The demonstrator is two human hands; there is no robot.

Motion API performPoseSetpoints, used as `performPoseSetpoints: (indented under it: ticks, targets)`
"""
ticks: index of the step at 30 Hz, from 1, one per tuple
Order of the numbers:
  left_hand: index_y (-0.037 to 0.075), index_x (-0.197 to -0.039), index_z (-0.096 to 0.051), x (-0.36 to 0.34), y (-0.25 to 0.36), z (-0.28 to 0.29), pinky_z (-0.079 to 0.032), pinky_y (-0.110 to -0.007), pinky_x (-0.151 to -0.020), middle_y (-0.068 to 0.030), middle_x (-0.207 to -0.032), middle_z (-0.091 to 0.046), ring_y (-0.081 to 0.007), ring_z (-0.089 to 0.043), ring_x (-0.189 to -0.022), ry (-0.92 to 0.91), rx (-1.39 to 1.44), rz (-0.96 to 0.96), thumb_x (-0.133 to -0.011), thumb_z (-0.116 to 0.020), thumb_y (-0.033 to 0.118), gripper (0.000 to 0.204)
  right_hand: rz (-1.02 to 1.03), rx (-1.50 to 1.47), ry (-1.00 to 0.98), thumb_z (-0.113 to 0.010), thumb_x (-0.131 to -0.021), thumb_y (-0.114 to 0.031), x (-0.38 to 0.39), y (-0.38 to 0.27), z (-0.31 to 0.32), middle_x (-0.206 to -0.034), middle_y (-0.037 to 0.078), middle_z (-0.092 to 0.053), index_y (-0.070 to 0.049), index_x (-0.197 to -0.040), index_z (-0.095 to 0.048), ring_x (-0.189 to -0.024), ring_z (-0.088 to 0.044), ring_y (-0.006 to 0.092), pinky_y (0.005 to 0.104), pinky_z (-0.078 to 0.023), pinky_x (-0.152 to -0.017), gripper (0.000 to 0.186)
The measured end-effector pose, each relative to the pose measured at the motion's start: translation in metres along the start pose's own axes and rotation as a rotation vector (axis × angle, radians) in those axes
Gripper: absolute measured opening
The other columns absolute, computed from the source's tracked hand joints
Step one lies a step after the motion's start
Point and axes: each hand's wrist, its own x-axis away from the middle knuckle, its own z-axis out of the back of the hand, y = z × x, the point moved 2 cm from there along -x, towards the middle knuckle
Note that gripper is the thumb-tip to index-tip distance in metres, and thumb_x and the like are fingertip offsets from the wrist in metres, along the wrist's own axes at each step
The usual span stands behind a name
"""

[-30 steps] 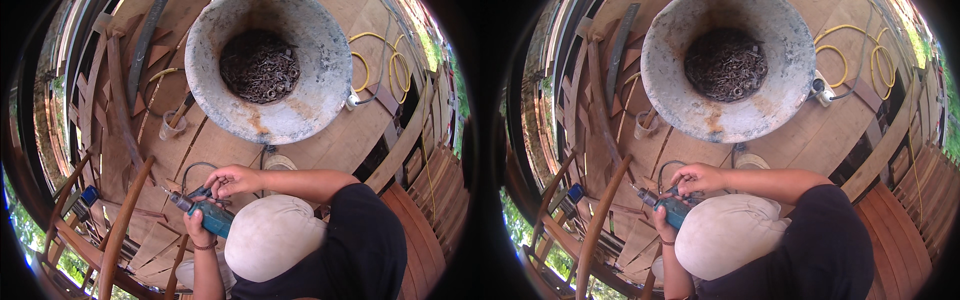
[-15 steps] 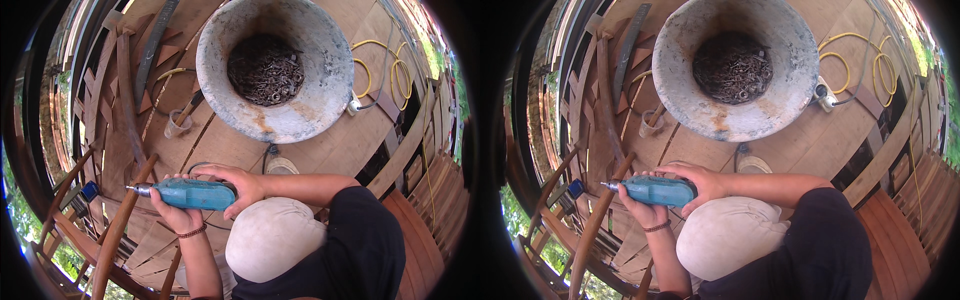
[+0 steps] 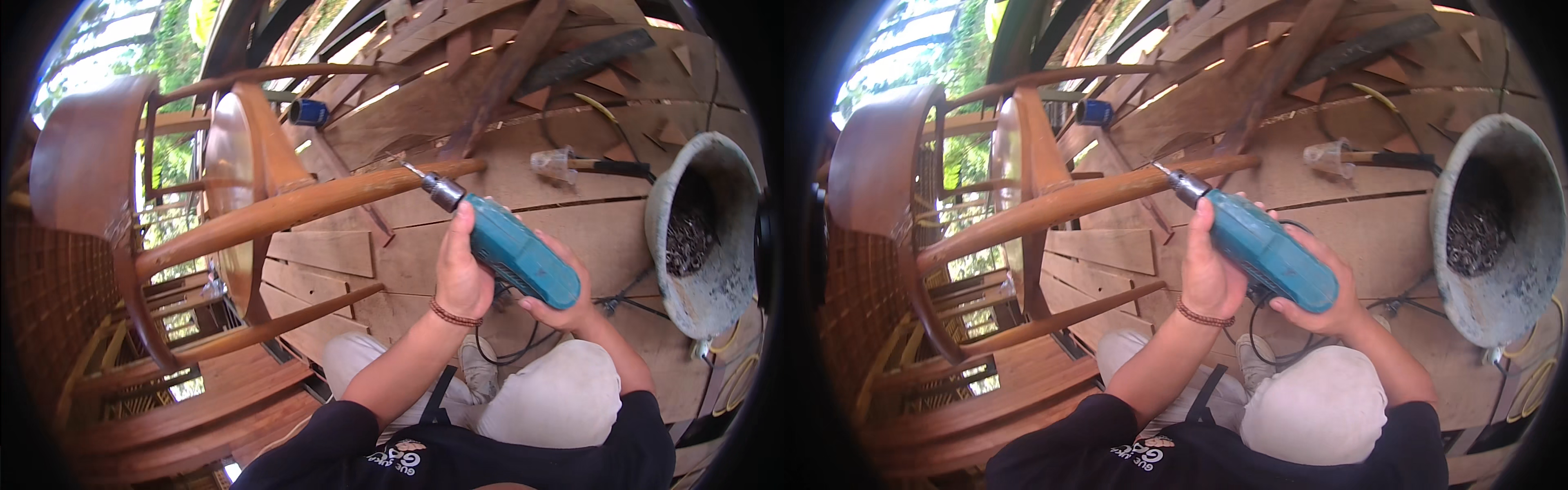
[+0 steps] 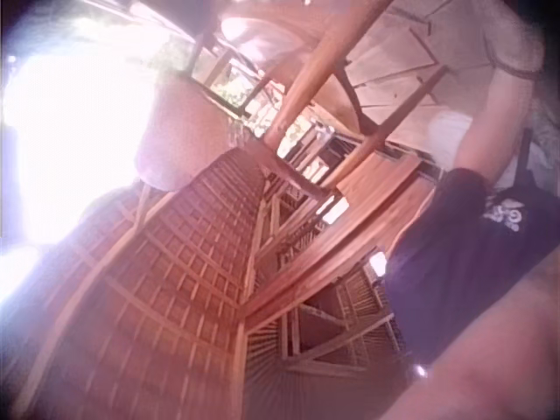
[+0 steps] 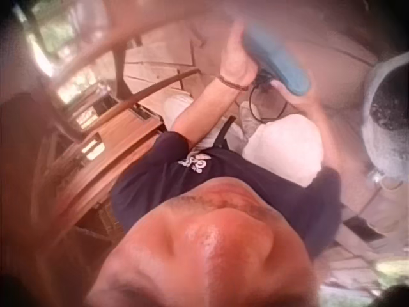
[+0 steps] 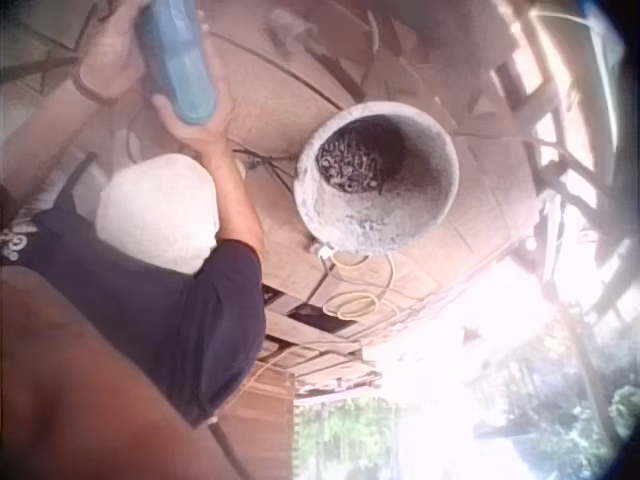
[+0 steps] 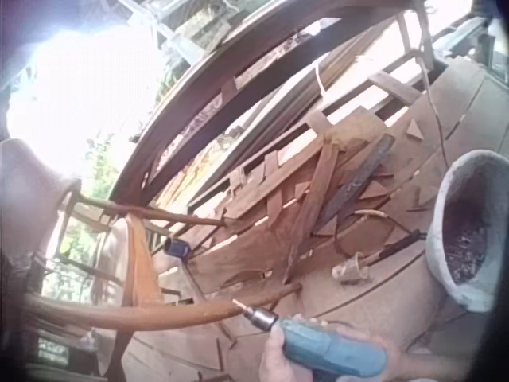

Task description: The person selects screws from a bucket, then uses a corded drill to drive screws into the legs of an overturned wooden chair. The person also applies a paste-like substance into drilled holes using a small stick.

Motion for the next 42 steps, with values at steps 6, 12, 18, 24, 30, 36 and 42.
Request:
performPoseSetpoints:
  ticks: [6,12,18,24,30,36,42]
  targets:
    - [0.002,-0.127,-0.048,0.032,0.016,0.033,-0.046,-0.046,-0.100,-0.0172,-0.118,-0.058,-0.0322,-0.057,-0.115,-0.001,0.015,-0.078,-0.094,-0.054,0.049,0.058,0.265,0.182,-0.135,-0.083,-0.070,-0.023,0.003,0.004,-0.028,-0.121,0.027,-0.058,0.005,-0.137,-0.043,-0.105,-0.064,0.0382,0.0419,-0.051,-0.089,0.083]
    - [0.002,-0.123,-0.052,0.057,0.016,0.052,-0.048,-0.048,-0.097,-0.0182,-0.114,-0.061,-0.0333,-0.060,-0.110,-0.017,0.093,-0.172,-0.085,-0.055,0.046,0.058,0.455,0.199,-0.271,-0.082,-0.070,-0.018,-0.005,-0.017,-0.049,-0.115,0.030,-0.058,0.003,-0.136,-0.041,-0.101,-0.065,0.0419,0.0447,-0.055,-0.082,0.080]
    - [0.002,-0.123,-0.052,0.059,0.027,0.057,-0.048,-0.048,-0.098,-0.0187,-0.115,-0.061,-0.0333,-0.061,-0.108,-0.047,0.103,-0.170,-0.084,-0.056,0.047,0.060,0.518,0.214,-0.263,-0.080,-0.073,-0.014,-0.011,-0.025,-0.063,-0.113,0.030,-0.058,0.004,-0.135,-0.042,-0.097,-0.066,0.0419,0.0425,-0.057,-0.078,0.075]
    - [0.002,-0.122,-0.053,0.058,0.029,0.062,-0.049,-0.047,-0.096,-0.0189,-0.113,-0.061,-0.0334,-0.062,-0.106,-0.061,0.123,-0.165,-0.083,-0.057,0.047,0.060,0.558,0.302,-0.257,-0.080,-0.074,-0.016,-0.011,-0.028,-0.069,-0.112,0.031,-0.058,0.006,-0.135,-0.040,-0.096,-0.066,0.0416,0.0427,-0.057,-0.078,0.076]
    - [0.002,-0.121,-0.054,0.057,0.037,0.062,-0.051,-0.047,-0.094,-0.0193,-0.112,-0.061,-0.0343,-0.063,-0.104,-0.094,0.130,-0.145,-0.082,-0.056,0.049,0.061,0.569,0.332,-0.238,-0.083,-0.074,-0.015,-0.010,-0.036,-0.074,-0.114,0.031,-0.057,0.005,-0.137,-0.040,-0.097,-0.065,0.0409,0.0425,-0.057,-0.077,0.079]
    - [0.002,-0.122,-0.055,0.056,0.046,0.069,-0.051,-0.050,-0.096,-0.0201,-0.112,-0.061,-0.0369,-0.062,-0.106,-0.211,0.223,-0.102,-0.080,-0.057,0.053,0.066,0.513,0.473,-0.328,-0.084,-0.076,-0.026,-0.007,-0.050,-0.077,-0.119,0.032,-0.056,0.003,-0.142,-0.035,-0.101,-0.063,0.0442,0.0473,-0.054,-0.081,0.087]
    - [0.002,-0.125,-0.054,0.053,0.058,0.082,-0.049,-0.051,-0.098,-0.0217,-0.118,-0.061,-0.0389,-0.061,-0.110,-0.421,0.267,-0.035,-0.082,-0.058,0.051,0.066,0.472,0.579,-0.346,-0.089,-0.069,-0.025,-0.010,-0.086,-0.093,-0.117,0.029,-0.054,0.000,-0.140,-0.042,-0.095,-0.065,0.0391,0.0396,-0.057,-0.071,0.089]
